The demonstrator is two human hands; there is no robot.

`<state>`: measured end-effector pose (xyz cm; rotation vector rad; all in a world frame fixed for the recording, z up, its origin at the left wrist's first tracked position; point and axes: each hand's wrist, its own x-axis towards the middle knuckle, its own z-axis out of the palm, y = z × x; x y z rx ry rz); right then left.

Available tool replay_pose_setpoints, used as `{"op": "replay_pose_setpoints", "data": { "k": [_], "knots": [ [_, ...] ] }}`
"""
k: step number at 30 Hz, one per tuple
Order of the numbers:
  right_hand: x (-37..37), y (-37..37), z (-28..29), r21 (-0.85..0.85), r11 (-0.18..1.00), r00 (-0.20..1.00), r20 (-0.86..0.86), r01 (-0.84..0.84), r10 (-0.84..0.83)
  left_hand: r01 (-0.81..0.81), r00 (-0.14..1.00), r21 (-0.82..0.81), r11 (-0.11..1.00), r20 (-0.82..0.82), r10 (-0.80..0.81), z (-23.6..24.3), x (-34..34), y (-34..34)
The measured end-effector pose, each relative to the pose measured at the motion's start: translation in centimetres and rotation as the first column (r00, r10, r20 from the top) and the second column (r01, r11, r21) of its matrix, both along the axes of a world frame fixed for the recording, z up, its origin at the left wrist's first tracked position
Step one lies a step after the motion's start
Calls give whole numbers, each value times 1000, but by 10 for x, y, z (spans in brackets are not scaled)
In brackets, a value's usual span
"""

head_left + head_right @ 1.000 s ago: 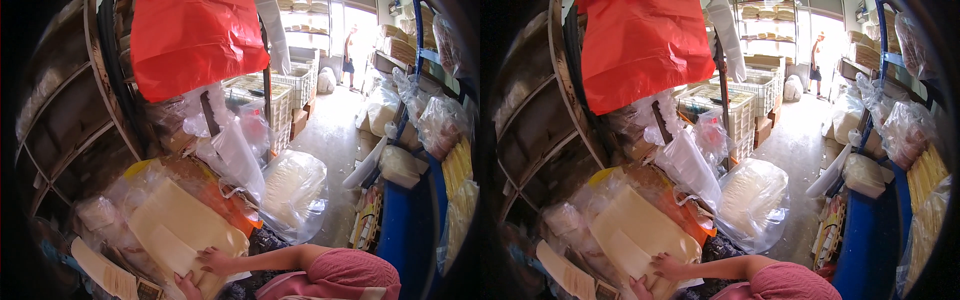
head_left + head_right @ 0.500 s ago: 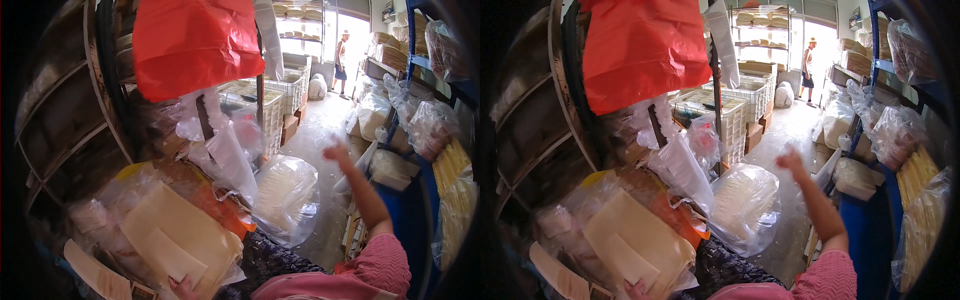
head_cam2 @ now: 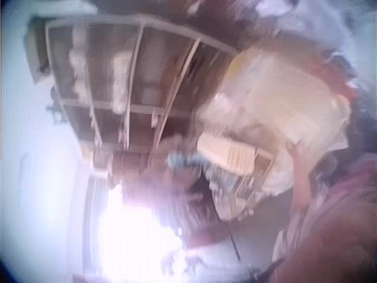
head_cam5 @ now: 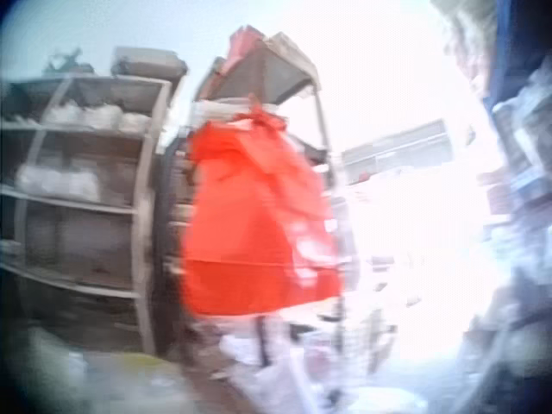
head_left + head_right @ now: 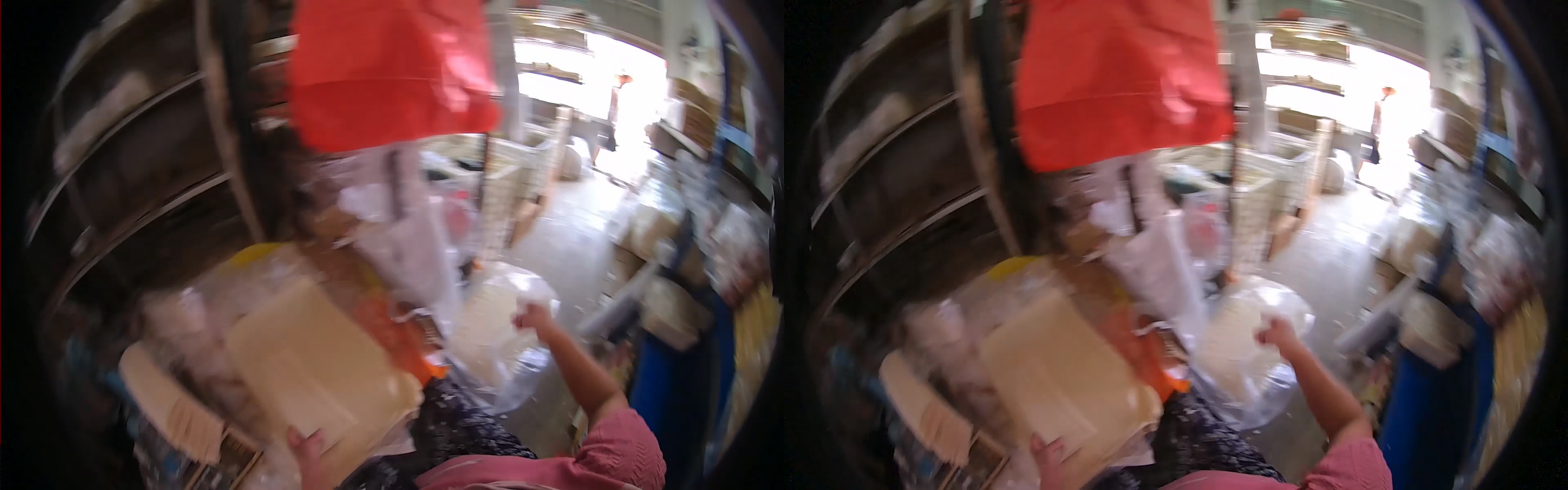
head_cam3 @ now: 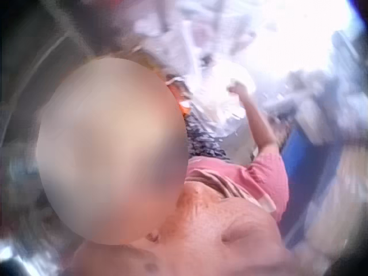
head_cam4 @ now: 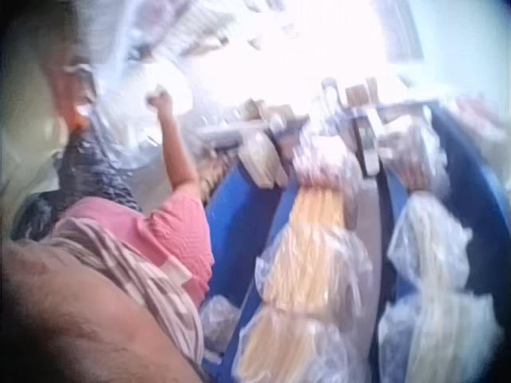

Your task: The person weighs stacks of thin yellow food sheets on a digital scale and organizes them into piles and plastic bags.

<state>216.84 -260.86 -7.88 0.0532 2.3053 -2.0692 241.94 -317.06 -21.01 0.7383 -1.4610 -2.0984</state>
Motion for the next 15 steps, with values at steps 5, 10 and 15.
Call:
{"op": "replay_pose_setpoints", "data": {
  "k": [5,10,15],
  "knots": [
    [90,-98,-61,-30,915,885,244,-402,397,38,996,-613,789,-36,-77,53,-12,16],
    [97,-114,-51,115,767,770,215,-631,600,-467,875,-487,738,-373,307,226,35,-46],
    [85,-96,-39,234,779,813,175,-582,555,-535,843,-421,732,-217,491,317,77,-147]
  ]
}}
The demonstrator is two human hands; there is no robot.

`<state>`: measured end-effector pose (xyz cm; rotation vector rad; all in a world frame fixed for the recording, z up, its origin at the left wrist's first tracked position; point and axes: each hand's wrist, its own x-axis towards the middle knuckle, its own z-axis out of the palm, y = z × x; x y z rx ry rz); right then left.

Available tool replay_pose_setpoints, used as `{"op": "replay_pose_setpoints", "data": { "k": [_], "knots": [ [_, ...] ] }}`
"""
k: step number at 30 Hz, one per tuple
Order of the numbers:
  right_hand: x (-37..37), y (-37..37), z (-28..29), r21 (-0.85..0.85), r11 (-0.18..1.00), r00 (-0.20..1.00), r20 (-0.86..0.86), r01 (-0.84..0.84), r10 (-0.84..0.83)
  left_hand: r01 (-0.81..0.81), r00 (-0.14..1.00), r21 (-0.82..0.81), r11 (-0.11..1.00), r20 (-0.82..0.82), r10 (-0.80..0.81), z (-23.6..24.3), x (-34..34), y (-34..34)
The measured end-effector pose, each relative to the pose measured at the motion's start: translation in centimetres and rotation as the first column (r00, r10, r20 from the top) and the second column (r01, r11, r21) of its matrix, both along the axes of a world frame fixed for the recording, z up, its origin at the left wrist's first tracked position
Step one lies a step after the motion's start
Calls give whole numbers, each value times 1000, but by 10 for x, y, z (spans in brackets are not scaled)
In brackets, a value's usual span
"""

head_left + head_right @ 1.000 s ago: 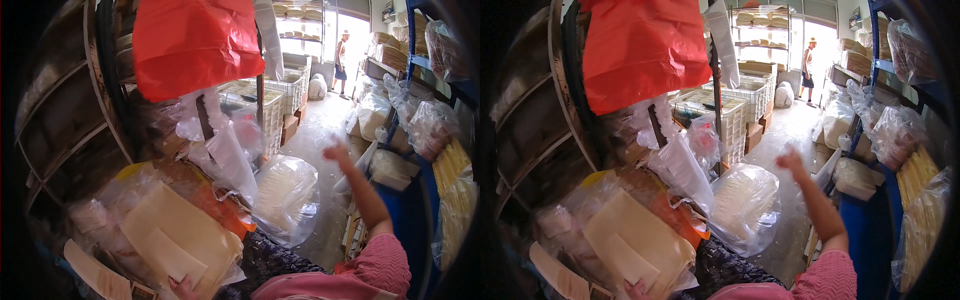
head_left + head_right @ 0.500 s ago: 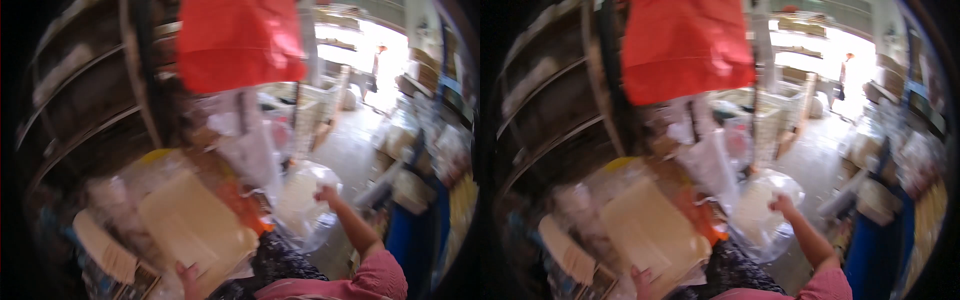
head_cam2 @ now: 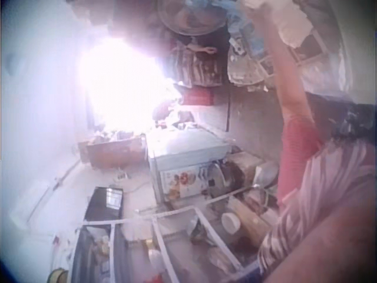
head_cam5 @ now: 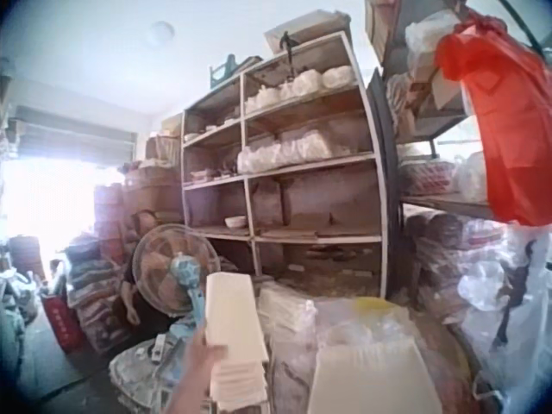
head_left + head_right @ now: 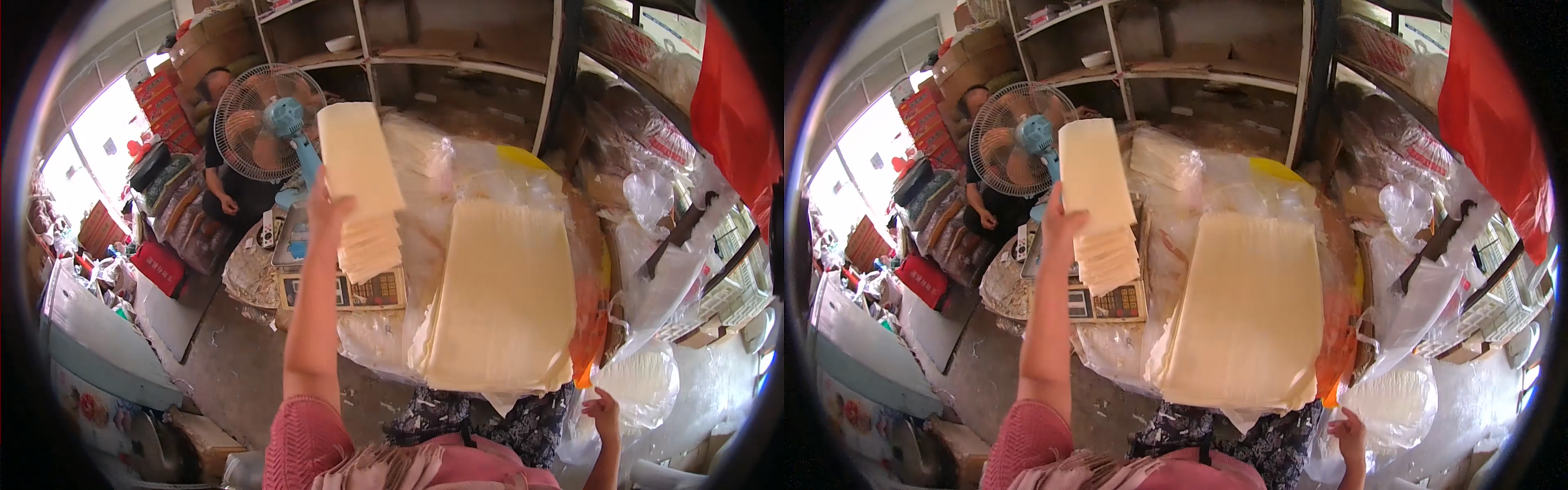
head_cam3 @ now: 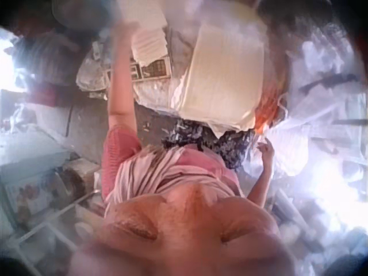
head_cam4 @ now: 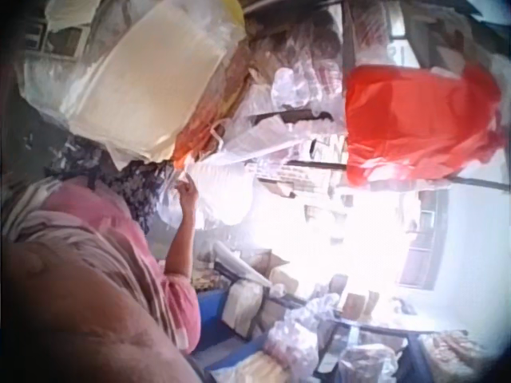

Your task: The person weighs stacks of thin yellow food sheets on a digital scale and organizes them into piles and plastic bags.

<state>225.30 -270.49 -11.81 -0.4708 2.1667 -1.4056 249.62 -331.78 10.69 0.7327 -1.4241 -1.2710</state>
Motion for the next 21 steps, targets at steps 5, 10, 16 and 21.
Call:
{"op": "replay_pose_setpoints", "data": {
  "k": [5,10,16,21],
  "knots": [
    [-5,-1,29,40,996,994,-87,76,-73,-42,977,209,977,215,-4,-53,-13,-57],
    [3,-19,67,201,978,913,-407,50,37,56,998,96,994,-4,-56,-67,-12,-51],
    [59,-136,105,153,980,867,-463,-128,185,-311,903,-535,785,91,420,-72,10,46],
    [92,-221,90,145,807,507,-711,-572,487,185,933,-354,917,355,-51,-176,21,163]
  ]
}}
